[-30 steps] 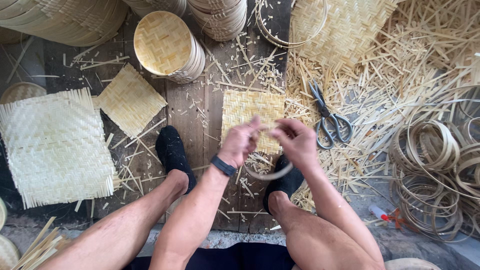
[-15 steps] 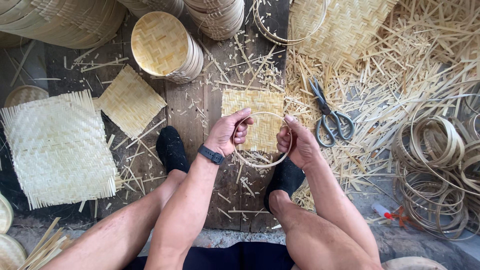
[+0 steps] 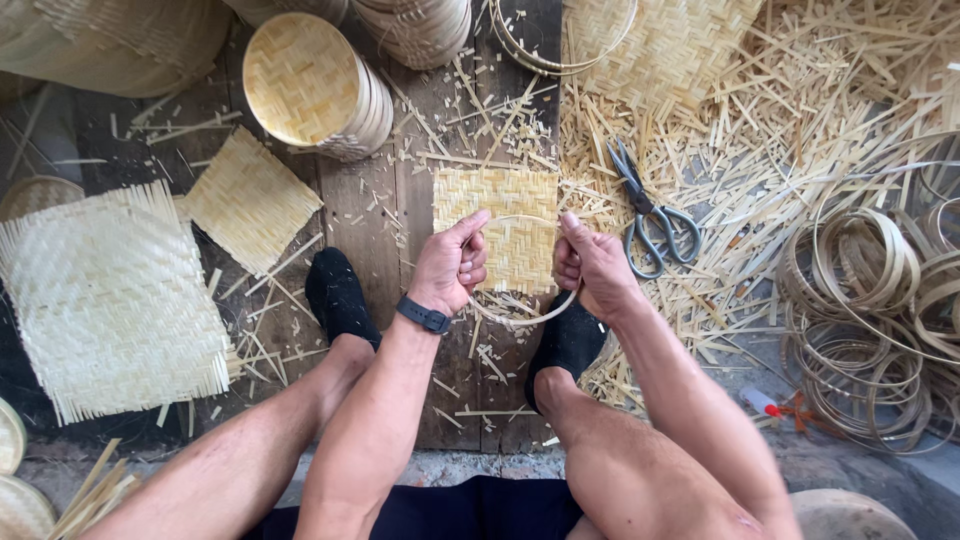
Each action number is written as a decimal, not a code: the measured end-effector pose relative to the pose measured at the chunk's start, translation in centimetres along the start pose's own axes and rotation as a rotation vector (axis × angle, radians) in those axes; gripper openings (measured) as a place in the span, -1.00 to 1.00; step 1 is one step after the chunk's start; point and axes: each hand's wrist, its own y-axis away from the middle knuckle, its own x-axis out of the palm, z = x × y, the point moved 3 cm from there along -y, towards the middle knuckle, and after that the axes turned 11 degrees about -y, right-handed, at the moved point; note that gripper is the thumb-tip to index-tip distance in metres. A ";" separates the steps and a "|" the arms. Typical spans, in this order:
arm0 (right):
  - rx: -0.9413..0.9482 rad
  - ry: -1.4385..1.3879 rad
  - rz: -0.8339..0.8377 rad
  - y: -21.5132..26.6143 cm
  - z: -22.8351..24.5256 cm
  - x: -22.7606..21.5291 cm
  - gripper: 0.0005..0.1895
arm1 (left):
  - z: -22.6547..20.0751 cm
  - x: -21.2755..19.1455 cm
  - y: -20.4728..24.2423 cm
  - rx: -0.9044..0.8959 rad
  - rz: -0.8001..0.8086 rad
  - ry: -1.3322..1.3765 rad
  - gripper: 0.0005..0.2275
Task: The person fits a square woven bamboo mat into a circular bamboo rim, secures it by pressing a second rim on top, and trims the excess bamboo strips using shears.
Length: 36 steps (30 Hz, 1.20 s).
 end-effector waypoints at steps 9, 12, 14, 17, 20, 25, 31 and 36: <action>0.027 1.258 -0.150 6.2 8.7 7.5 -0.74 | -4.0 0.6 3.8 0.292 -0.015 0.081 -0.81; -0.001 1.326 -0.194 6.9 10.5 9.6 -0.71 | -4.0 -0.2 4.3 0.388 -0.083 -0.118 -0.84; -0.041 1.252 -0.259 6.1 10.7 10.0 -0.68 | -4.1 -0.9 3.7 0.495 -0.174 -0.299 -0.83; -0.046 1.190 -0.328 3.4 8.3 8.7 -0.66 | -3.8 -2.5 1.7 0.550 -0.356 -0.575 -0.84; -0.094 1.134 -0.361 -0.3 4.3 5.5 -0.66 | -3.0 -4.7 -0.5 0.557 -0.514 -0.929 -0.88; -0.352 1.202 -0.500 -5.1 -1.1 0.4 -0.73 | -0.8 -6.5 -3.1 0.553 -0.656 -1.209 -0.91; -0.438 1.123 -0.592 -5.5 -3.2 -1.4 -0.79 | 0.2 -6.2 -3.1 0.599 -0.693 -1.175 -0.93; -0.458 1.146 -0.630 -5.3 -3.2 -0.8 -0.80 | -0.1 -6.3 -3.5 0.475 -0.722 -1.139 -0.88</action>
